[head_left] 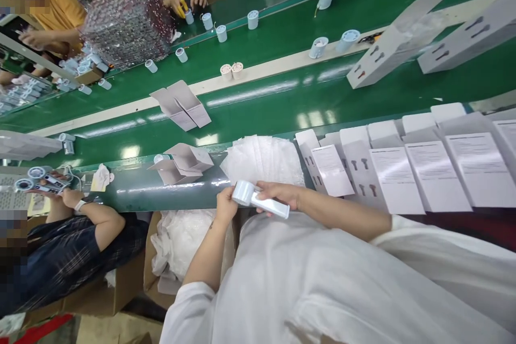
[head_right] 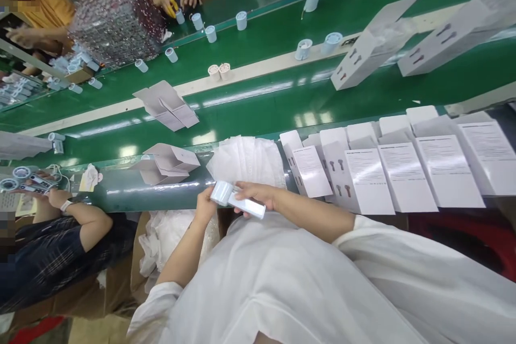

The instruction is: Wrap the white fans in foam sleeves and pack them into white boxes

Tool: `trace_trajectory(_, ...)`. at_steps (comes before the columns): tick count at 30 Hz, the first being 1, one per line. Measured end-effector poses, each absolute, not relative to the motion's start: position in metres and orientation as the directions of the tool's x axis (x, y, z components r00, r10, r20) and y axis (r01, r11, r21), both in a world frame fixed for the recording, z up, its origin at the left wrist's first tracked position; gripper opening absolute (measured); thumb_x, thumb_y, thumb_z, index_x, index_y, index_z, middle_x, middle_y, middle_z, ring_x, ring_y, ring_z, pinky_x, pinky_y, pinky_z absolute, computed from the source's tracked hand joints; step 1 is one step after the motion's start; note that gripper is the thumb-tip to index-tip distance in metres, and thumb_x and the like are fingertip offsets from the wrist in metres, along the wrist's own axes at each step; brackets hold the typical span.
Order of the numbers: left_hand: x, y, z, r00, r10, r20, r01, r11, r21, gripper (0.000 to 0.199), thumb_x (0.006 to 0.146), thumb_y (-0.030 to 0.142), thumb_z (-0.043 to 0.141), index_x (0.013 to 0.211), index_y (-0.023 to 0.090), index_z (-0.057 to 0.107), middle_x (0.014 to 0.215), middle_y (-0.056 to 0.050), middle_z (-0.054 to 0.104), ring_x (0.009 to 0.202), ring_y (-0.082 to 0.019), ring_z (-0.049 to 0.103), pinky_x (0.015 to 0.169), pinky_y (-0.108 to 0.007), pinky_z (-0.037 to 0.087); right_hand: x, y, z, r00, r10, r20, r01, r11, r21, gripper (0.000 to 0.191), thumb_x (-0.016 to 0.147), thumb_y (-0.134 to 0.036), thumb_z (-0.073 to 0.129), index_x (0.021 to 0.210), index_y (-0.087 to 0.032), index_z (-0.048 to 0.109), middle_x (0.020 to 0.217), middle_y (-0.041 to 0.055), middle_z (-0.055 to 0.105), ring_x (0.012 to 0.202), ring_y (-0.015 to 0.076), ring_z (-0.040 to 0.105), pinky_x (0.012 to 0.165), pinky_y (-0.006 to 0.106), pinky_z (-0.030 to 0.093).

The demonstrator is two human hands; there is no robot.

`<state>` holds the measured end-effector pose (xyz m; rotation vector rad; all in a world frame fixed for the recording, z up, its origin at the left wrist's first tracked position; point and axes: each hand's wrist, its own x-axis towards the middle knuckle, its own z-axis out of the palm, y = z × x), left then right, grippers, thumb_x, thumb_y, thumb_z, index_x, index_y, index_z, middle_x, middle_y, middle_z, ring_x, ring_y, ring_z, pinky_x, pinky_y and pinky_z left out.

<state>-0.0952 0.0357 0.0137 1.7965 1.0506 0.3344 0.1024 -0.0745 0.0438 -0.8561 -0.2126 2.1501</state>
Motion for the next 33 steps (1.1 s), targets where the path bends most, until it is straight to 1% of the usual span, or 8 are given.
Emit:
trace_trajectory(3, -0.089, 0.032, 0.026, 0.446, 0.831, -0.333, 0.401, 0.147, 0.904, 0.016, 0.078, 0.029, 0.058, 0.080, 0.015, 0.066, 0.060, 0.002, 0.059, 0.054, -0.011, 0.051, 0.058, -0.023, 0.043, 0.107, -0.066, 0.038, -0.465, 0.712, -0.527, -0.610, -0.689, -0.393, 0.057, 0.065, -0.025, 0.078, 0.114, -0.019, 0.050, 0.091, 0.0040, 0.064, 0.072, 0.0176, 0.069, 0.049, 0.024, 0.057)
trace_trajectory(5, -0.087, 0.033, 0.034, 0.397, 0.869, -0.296, 0.369, 0.145, 0.918, 0.018, 0.080, 0.033, 0.058, 0.081, 0.016, 0.063, 0.062, 0.002, 0.058, 0.055, -0.010, 0.051, 0.059, -0.023, 0.043, 0.111, -0.066, 0.040, -0.419, 0.695, -0.585, -0.598, -0.695, -0.399, 0.051, 0.065, -0.022, 0.078, 0.109, -0.018, 0.052, 0.093, 0.0050, 0.065, 0.073, 0.0184, 0.069, 0.048, 0.025, 0.057)
trace_trajectory(12, -0.098, 0.029, 0.051, 0.623, 0.734, 0.270, 0.291, -0.538, 0.791, 0.011, 0.088, 0.020, 0.050, 0.081, 0.018, 0.058, 0.075, -0.003, 0.061, 0.072, -0.014, 0.058, 0.070, -0.026, 0.047, 0.097, -0.077, 0.073, -0.205, 0.651, -0.731, -0.710, -0.613, -0.346, 0.038, 0.076, -0.022, 0.069, 0.107, -0.018, 0.048, 0.090, 0.0077, 0.066, 0.067, 0.0209, 0.070, 0.043, 0.027, 0.055)
trace_trajectory(17, -0.080, 0.017, 0.055, 0.691, 0.640, 0.337, 0.259, -0.654, 0.710, 0.013, 0.090, 0.014, 0.045, 0.086, 0.018, 0.057, 0.077, -0.004, 0.062, 0.074, -0.015, 0.059, 0.069, -0.027, 0.048, 0.095, -0.082, 0.089, -0.152, 0.599, -0.786, -0.726, -0.608, -0.323, 0.042, 0.083, -0.021, 0.061, 0.120, -0.023, 0.040, 0.082, 0.0044, 0.066, 0.059, 0.0185, 0.068, 0.044, 0.026, 0.054)
trace_trajectory(23, -0.050, 0.005, 0.082, 0.838, 0.404, 0.366, 0.101, -0.774, 0.625, 0.014, 0.086, 0.014, 0.047, 0.084, 0.018, 0.061, 0.078, -0.008, 0.064, 0.075, -0.018, 0.059, 0.071, -0.031, 0.048, 0.112, -0.078, 0.095, -0.047, 0.554, -0.831, -0.756, -0.564, -0.333, 0.023, 0.084, -0.017, 0.058, 0.102, -0.020, 0.044, 0.076, 0.0034, 0.064, 0.059, 0.0185, 0.067, 0.046, 0.026, 0.053)
trace_trajectory(25, -0.047, 0.003, 0.091, 0.838, 0.485, 0.252, 0.160, -0.659, 0.735, 0.013, 0.085, 0.017, 0.049, 0.082, 0.018, 0.061, 0.077, -0.006, 0.064, 0.072, -0.017, 0.059, 0.070, -0.030, 0.047, 0.114, -0.077, 0.097, 0.000, 0.497, -0.867, -0.769, -0.555, -0.318, 0.017, 0.085, -0.016, 0.056, 0.096, -0.020, 0.045, 0.074, 0.0026, 0.063, 0.058, 0.0169, 0.065, 0.050, 0.027, 0.055)
trace_trajectory(28, -0.038, 0.008, 0.105, 0.676, 0.735, -0.058, 0.358, -0.258, 0.898, 0.013, 0.084, 0.026, 0.051, 0.078, 0.018, 0.060, 0.068, -0.001, 0.060, 0.062, -0.013, 0.053, 0.062, -0.026, 0.044, 0.119, -0.078, 0.101, 0.017, 0.487, -0.874, -0.704, -0.614, -0.356, 0.008, 0.087, -0.015, 0.053, 0.086, -0.018, 0.046, 0.070, 0.0005, 0.059, 0.057, 0.0128, 0.061, 0.055, 0.027, 0.055)
trace_trajectory(33, -0.023, 0.021, 0.128, 0.562, 0.751, -0.346, 0.363, 0.152, 0.919, 0.018, 0.073, 0.034, 0.063, 0.070, 0.016, 0.058, 0.054, 0.006, 0.045, 0.049, -0.007, 0.037, 0.051, -0.021, 0.031, 0.148, -0.075, 0.123, 0.094, 0.594, -0.799, -0.301, -0.748, -0.592, 0.011, 0.080, -0.013, 0.061, 0.073, -0.016, 0.052, 0.068, -0.0007, 0.053, 0.061, 0.0095, 0.051, 0.048, 0.017, 0.046)
